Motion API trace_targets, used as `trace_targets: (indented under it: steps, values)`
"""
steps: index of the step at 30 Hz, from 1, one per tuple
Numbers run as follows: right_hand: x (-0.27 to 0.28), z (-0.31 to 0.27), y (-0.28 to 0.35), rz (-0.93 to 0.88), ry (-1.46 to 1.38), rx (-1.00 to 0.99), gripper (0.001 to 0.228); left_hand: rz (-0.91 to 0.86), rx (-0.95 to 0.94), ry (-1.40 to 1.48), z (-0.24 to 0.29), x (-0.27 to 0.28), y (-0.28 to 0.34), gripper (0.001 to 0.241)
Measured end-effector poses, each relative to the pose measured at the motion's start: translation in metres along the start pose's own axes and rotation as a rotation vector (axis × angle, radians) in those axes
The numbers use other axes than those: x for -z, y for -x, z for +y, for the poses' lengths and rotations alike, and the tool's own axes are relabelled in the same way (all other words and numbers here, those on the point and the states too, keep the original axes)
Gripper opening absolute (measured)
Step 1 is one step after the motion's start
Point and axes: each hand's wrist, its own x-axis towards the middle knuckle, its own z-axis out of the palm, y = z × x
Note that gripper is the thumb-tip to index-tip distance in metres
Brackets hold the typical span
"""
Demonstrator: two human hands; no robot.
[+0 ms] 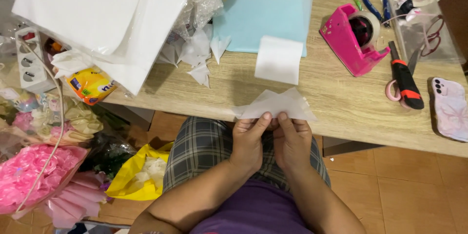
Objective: The person folds small white paper squares into triangular shapes by hand, repeatedly picking up sheets, folding them, and placing the finished pieces on the table. The workspace contains craft supplies including scissors, tape, and decorative flowers.
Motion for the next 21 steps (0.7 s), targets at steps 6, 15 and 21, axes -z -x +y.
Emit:
trace_targets:
  steps: [6,15,21]
  values:
    - [0.007,0.011,-0.001,0.027,0.0,0.073,0.022,0.016,0.034,0.014,0.013,-0.011,0.007,0.03]
    - [0.003,0.014,0.009,-0.064,0.124,0.206,0.04,0.009,0.054,0.007,0.022,-0.014,0.011,0.027]
    - [0.006,0.005,0.006,-0.106,0.058,0.213,0.041,-0.05,0.043,-0.01,0.02,-0.013,0.011,0.028]
